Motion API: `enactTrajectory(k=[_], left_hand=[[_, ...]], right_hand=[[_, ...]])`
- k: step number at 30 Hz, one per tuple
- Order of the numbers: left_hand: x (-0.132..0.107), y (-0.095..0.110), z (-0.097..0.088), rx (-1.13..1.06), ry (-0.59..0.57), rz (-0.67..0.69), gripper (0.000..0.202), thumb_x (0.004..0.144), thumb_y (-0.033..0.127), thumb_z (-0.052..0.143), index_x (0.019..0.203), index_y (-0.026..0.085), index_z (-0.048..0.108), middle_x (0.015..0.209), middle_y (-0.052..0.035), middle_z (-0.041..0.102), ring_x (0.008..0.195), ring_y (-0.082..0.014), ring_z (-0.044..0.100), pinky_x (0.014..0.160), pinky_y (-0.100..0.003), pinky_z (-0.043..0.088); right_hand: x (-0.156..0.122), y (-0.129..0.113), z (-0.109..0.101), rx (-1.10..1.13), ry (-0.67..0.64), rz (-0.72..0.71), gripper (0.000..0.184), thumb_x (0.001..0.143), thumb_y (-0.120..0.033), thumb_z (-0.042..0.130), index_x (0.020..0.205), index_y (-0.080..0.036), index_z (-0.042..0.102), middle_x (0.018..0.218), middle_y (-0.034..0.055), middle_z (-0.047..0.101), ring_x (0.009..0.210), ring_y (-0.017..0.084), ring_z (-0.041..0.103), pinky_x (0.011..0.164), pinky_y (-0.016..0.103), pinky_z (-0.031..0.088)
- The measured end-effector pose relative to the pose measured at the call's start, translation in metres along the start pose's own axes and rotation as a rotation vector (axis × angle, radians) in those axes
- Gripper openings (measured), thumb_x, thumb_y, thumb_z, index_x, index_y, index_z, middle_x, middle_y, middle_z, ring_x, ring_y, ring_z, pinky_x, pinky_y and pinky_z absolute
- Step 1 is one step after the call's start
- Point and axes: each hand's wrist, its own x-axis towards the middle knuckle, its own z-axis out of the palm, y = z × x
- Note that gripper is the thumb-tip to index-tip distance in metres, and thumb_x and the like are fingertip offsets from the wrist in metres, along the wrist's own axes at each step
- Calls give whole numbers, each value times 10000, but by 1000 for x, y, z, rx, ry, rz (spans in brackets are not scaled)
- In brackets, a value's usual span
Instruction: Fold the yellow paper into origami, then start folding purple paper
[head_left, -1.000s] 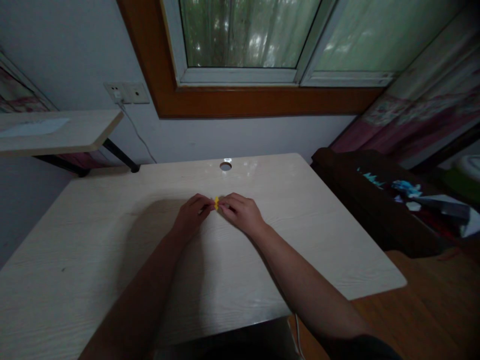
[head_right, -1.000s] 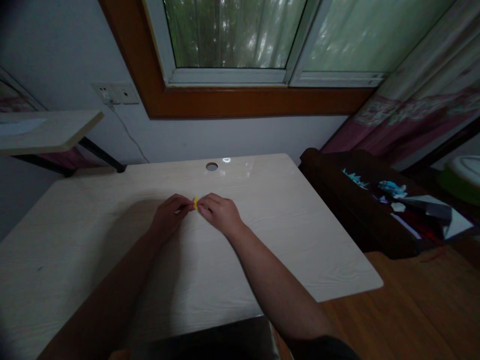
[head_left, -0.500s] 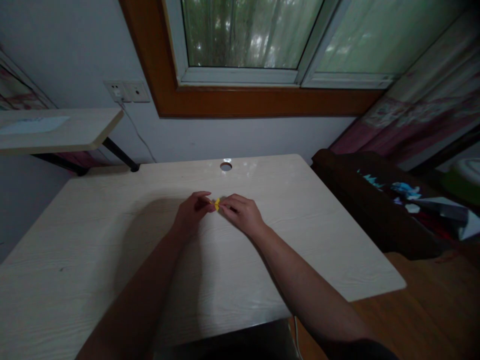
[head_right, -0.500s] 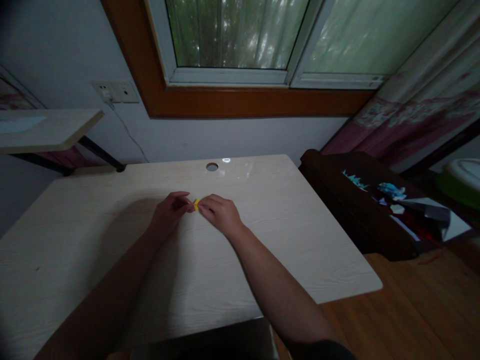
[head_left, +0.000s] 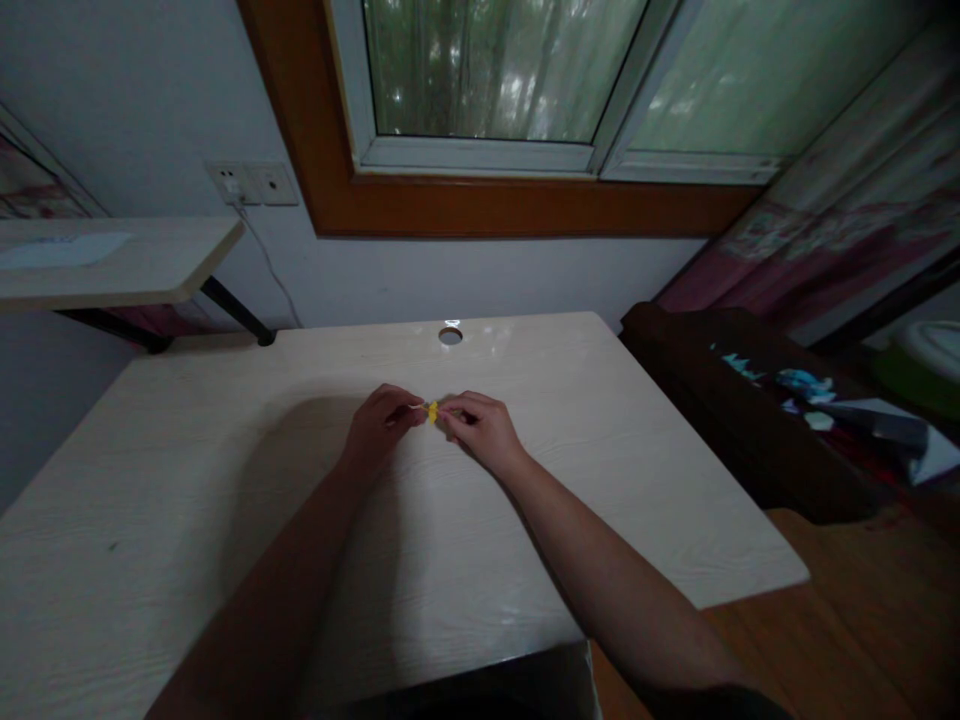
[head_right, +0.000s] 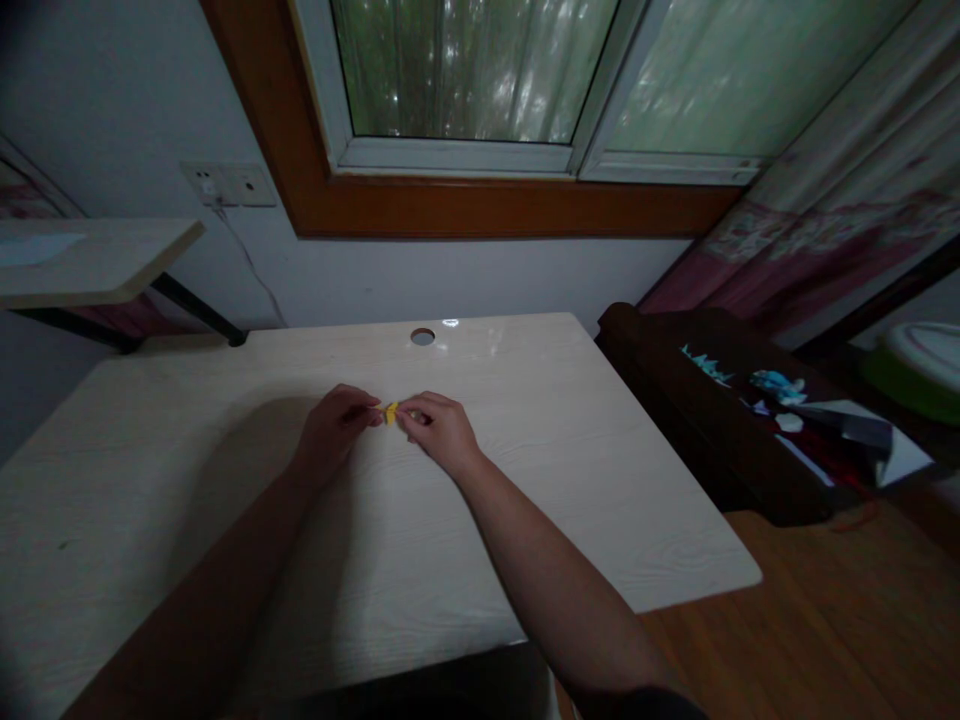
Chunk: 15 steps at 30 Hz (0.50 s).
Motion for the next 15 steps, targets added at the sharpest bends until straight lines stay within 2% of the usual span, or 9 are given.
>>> enactTrajectory(k=[3,15], left_hand=[[0,5,-1,57,-19,40,133,850,300,682,953,218,699,945,-31,630,733,-104,648,676,-223,567],[1,8,-1,65,4,17,128,850,327,681,844,200,686,846,-27,646,731,-127,637,665,-235,554]], right_hand=[[0,-1,-1,-47,3,-27,140,899,-281,622,915,-201,737,810,34,686,545,98,597,526,219,478],[2,-6,-4,-163,45,-109,114,896,-255,623,908,-211,728,830,39,702,647,127,599,619,242,472]])
